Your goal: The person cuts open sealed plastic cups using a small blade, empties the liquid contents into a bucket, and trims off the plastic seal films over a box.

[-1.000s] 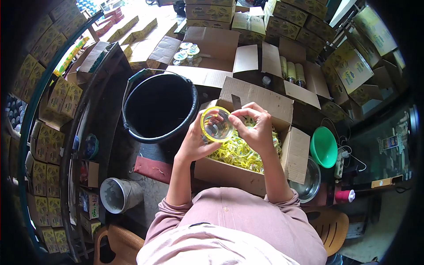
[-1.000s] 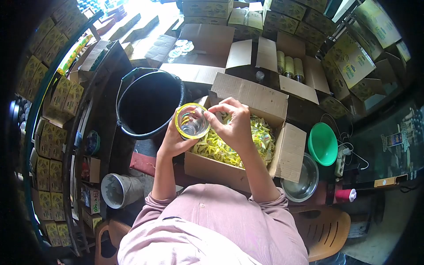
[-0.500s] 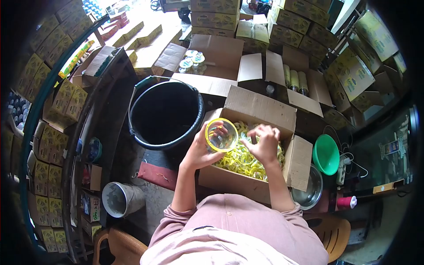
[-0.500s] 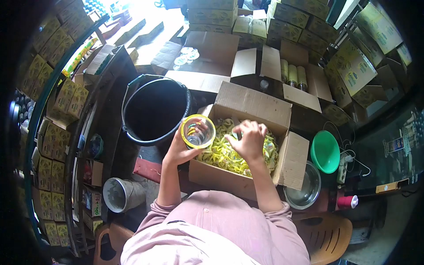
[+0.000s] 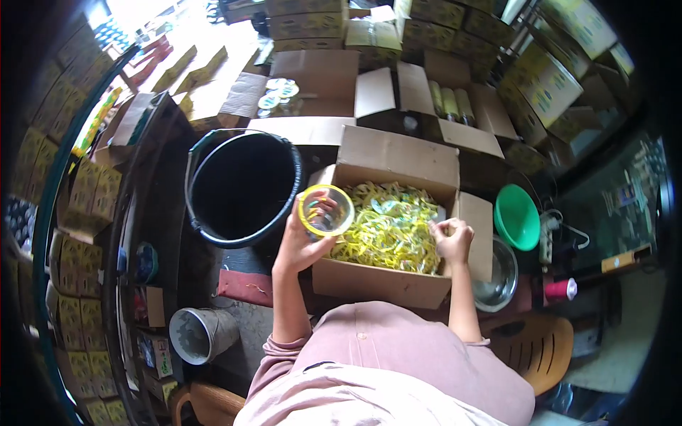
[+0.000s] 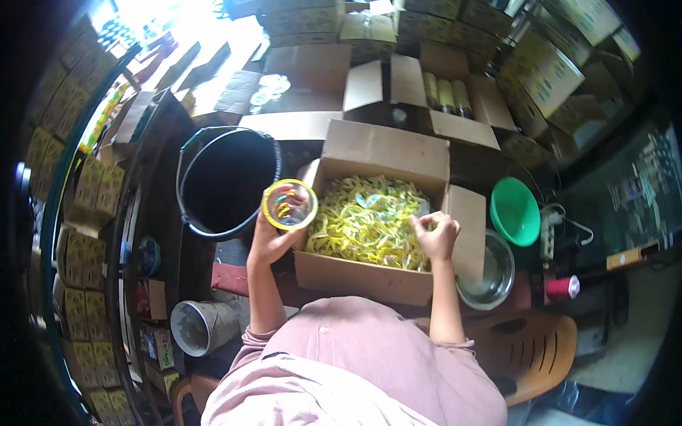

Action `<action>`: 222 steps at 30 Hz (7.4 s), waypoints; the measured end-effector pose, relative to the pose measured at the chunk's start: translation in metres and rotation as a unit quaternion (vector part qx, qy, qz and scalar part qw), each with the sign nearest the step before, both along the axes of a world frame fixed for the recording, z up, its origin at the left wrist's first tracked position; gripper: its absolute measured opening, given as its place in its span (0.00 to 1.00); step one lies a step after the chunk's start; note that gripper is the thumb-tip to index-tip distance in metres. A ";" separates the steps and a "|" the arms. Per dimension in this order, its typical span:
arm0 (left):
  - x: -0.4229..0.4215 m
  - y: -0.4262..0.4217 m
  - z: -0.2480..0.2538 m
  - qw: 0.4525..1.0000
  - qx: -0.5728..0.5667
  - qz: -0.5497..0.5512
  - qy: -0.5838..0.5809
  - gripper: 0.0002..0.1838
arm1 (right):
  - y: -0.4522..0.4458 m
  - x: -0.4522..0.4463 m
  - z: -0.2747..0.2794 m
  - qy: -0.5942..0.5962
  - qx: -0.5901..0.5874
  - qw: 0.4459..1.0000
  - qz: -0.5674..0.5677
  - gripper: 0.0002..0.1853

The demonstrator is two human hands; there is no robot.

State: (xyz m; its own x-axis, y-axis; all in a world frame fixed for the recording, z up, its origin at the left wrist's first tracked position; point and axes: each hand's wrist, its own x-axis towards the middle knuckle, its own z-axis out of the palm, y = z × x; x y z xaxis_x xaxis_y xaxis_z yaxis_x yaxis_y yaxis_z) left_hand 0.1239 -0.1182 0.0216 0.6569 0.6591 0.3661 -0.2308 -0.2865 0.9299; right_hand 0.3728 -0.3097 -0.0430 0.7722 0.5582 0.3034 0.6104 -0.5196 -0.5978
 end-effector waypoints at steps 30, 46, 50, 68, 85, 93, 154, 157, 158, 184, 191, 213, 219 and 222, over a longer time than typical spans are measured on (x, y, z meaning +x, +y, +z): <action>-0.002 0.000 -0.009 0.999 -0.004 0.014 0.036 0.30 | -0.067 0.049 -0.053 -0.079 -0.001 0.992 -0.098 0.12; 0.006 -0.005 -0.017 0.999 -0.028 -0.028 0.026 0.30 | 0.026 -0.015 -0.014 -0.022 -0.258 0.950 0.173 0.39; 0.021 -0.013 -0.027 0.996 -0.068 -0.049 0.014 0.30 | 0.030 -0.024 -0.023 -0.105 -0.184 0.959 0.190 0.37; 0.000 -0.033 -0.014 0.961 -0.222 0.088 -0.141 0.36 | 0.164 -0.098 0.091 0.097 0.246 0.866 0.424 0.23; -0.069 0.083 -0.032 0.889 0.127 0.435 0.067 0.17 | 0.176 0.113 0.103 -0.093 0.173 0.980 0.042 0.20; -0.065 0.087 -0.036 0.899 0.064 0.416 0.120 0.16 | 0.246 0.195 0.014 -0.081 -0.065 0.989 0.106 0.24; 0.018 -0.047 0.005 0.993 -0.041 0.000 0.111 0.36 | 0.035 -0.109 0.094 0.592 0.226 0.726 0.269 0.10; 0.014 -0.073 -0.013 0.995 -0.007 0.001 0.104 0.33 | 0.001 -0.095 0.079 0.427 0.204 0.846 0.245 0.09; 0.012 -0.082 -0.017 0.995 -0.030 0.004 0.090 0.33 | -0.010 -0.086 0.069 0.257 0.161 0.931 0.203 0.09; -0.082 0.081 -0.010 0.959 -0.049 0.277 -0.019 0.21 | -0.038 0.039 -0.059 0.104 -0.114 0.914 -0.376 0.10; -0.081 0.130 -0.023 0.970 0.040 0.236 0.034 0.23 | 0.009 -0.003 -0.038 0.119 0.263 0.939 -0.190 0.07; -0.079 0.138 -0.035 0.994 0.032 0.104 -0.027 0.29 | 0.238 -0.183 0.117 -0.129 0.104 0.878 0.448 0.14; -0.081 0.134 -0.026 0.994 0.045 0.096 0.003 0.29 | 0.245 -0.186 0.113 -0.138 0.101 0.854 0.491 0.16; -0.080 0.134 -0.024 0.991 0.068 0.115 0.016 0.30 | 0.245 -0.188 0.112 -0.123 0.095 0.862 0.483 0.14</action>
State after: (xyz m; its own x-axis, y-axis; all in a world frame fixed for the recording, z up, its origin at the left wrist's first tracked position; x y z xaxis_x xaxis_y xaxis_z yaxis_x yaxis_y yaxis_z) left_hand 0.0436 0.0156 -0.0020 0.5076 0.7390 0.4431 -0.1159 -0.4510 0.8850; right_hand 0.1850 -0.0642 0.0688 -0.1248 0.8270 0.5482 0.8238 0.3943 -0.4073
